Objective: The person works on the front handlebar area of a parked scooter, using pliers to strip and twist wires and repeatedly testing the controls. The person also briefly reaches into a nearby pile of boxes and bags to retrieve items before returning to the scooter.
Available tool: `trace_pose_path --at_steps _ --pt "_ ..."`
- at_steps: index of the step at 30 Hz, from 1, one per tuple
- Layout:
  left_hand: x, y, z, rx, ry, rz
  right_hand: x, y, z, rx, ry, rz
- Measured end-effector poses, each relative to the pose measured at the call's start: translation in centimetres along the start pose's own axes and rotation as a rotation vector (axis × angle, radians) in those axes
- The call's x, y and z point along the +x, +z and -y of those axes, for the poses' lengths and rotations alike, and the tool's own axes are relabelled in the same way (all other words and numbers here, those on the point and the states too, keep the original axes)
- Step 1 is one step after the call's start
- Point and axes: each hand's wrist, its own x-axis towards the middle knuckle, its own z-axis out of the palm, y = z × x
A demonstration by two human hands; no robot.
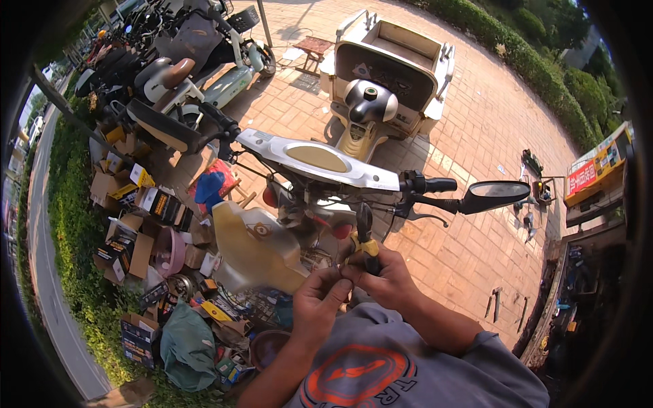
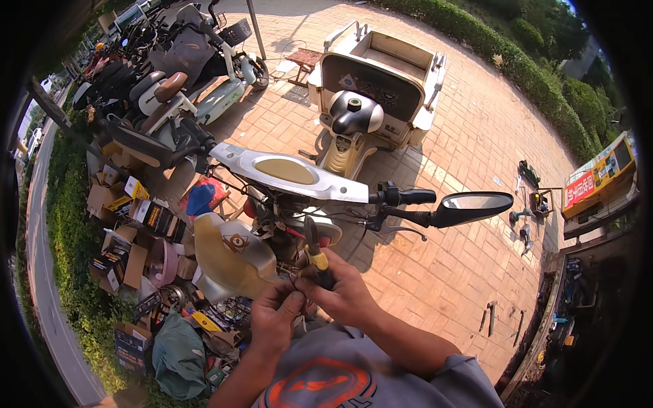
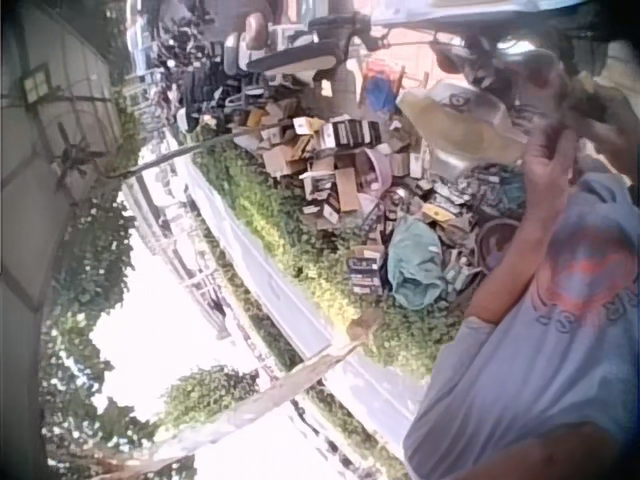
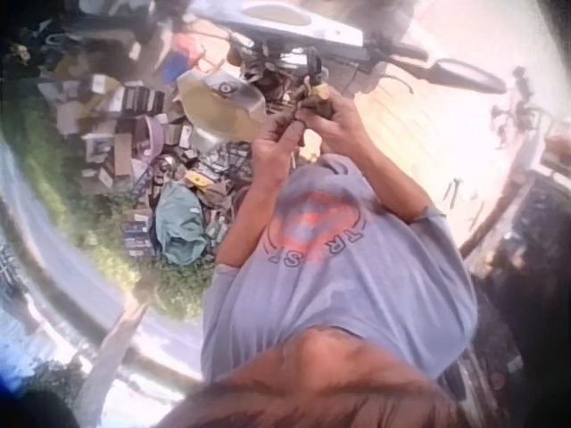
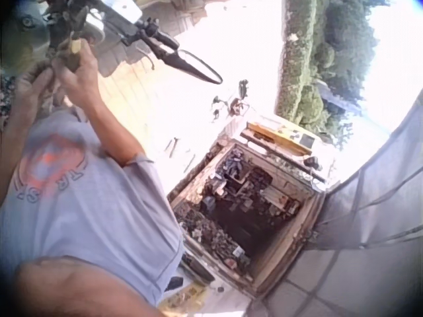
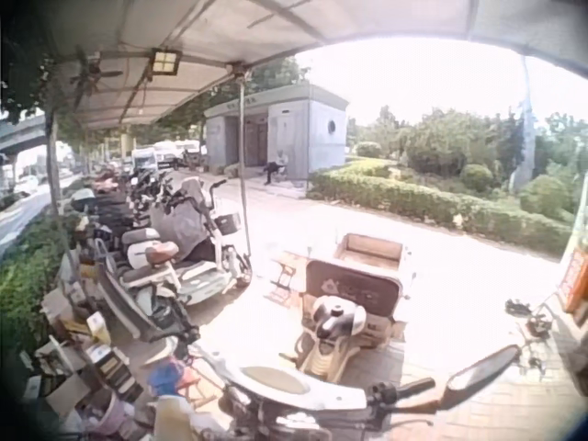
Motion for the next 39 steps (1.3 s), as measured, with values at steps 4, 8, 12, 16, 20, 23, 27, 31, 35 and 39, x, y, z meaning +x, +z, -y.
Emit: trace_pose_path --at_steps 4,8,12,16,20,23,27,31,35,39 --pt "1.0 -1.2 0.9 -0.043 0.025 0.067 -0.9 1.5 0.6 0.119 0.119 -0.173" --pt "1.8 -0.1 0.4 -0.255 -0.054 -0.022 -1.0 1.6 0.2 0.073 0.033 -0.244" --pt "3.4 1.4 -1.0 -0.461 -0.192 -0.134 0.0 1.0 -1.6 0.016 -0.088 -0.235" --pt "4.0 0.2 -0.1 -0.407 -0.102 -0.061 2.0 0.9 -1.8 0.256 0.034 -0.224" --pt "3.1 1.2 -0.5 0.031 0.027 -0.164 3.4 -0.3 -3.5 0.124 0.004 -0.09" --pt "2.4 -0.4 0.7 0.213 0.018 -0.253 4.1 -1.4 -2.2 -0.114 -0.056 0.084" --pt "1.2 0.4 0.2 0.102 0.06 -0.354 2.6 -4.5 -1.7 -0.513 -0.155 0.267" --pt "1.2 1.6 0.5 0.058 0.104 -0.344 0.9 -6.6 -2.4 -0.691 -0.149 0.347" --pt "1.3 2.0 0.5 0.052 0.095 -0.31 0.7 -7.1 -2.5 -0.737 -0.27 0.36" --pt "1.3 2.0 0.6 0.043 0.103 -0.276 0.4 -6.8 -1.9 -0.753 -0.297 0.33"
